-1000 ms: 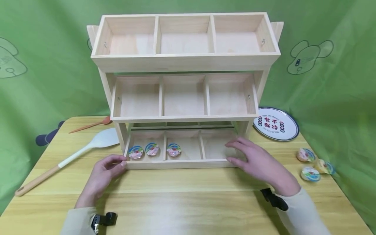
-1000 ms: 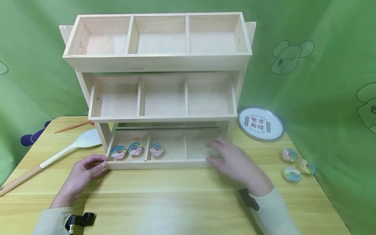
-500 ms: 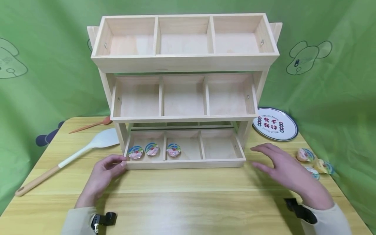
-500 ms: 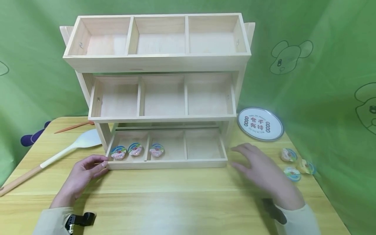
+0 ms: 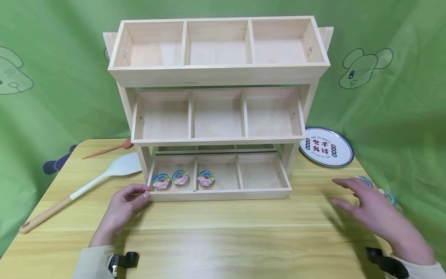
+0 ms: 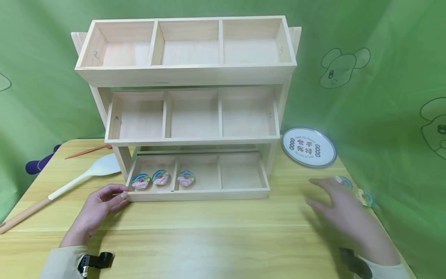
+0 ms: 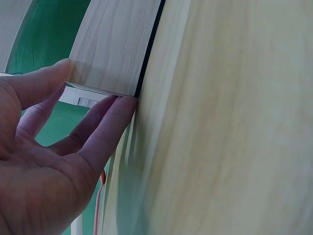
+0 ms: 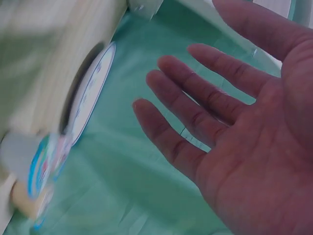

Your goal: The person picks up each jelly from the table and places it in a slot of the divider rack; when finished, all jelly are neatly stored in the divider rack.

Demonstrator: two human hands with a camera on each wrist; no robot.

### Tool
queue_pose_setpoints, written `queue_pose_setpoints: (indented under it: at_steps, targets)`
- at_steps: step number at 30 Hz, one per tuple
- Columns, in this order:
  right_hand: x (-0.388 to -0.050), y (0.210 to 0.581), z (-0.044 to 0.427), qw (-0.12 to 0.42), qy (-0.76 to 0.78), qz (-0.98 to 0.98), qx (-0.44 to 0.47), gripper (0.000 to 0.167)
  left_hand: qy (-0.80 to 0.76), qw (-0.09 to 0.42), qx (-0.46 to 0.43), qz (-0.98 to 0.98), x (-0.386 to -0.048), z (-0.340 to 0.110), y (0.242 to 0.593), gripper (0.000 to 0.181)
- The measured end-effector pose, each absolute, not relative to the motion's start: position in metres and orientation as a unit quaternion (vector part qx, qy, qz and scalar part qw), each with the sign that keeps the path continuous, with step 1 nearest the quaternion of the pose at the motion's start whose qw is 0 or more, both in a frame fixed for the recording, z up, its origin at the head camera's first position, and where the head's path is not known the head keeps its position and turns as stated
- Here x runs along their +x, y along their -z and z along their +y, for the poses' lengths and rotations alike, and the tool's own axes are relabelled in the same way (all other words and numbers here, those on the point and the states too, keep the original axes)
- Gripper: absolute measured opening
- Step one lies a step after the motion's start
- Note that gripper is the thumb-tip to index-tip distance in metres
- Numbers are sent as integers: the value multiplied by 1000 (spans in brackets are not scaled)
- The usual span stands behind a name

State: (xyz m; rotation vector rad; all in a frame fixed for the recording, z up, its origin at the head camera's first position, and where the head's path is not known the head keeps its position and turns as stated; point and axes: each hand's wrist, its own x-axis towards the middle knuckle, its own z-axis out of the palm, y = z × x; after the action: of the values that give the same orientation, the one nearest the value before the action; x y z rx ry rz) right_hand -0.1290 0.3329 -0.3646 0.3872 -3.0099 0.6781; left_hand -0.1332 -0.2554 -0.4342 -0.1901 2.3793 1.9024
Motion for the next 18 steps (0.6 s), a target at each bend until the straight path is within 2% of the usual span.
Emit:
queue_pose_setpoints:
  at_steps: [6, 18]
  targets:
    - [-122, 375, 362, 43, -192, -976, 93, 56, -634, 49, -60, 770, -133, -255, 435, 38]
    - [-111, 390, 399, 31, -141, -988, 53, 58, -616, 49, -59, 784, -133, -255, 433, 39]
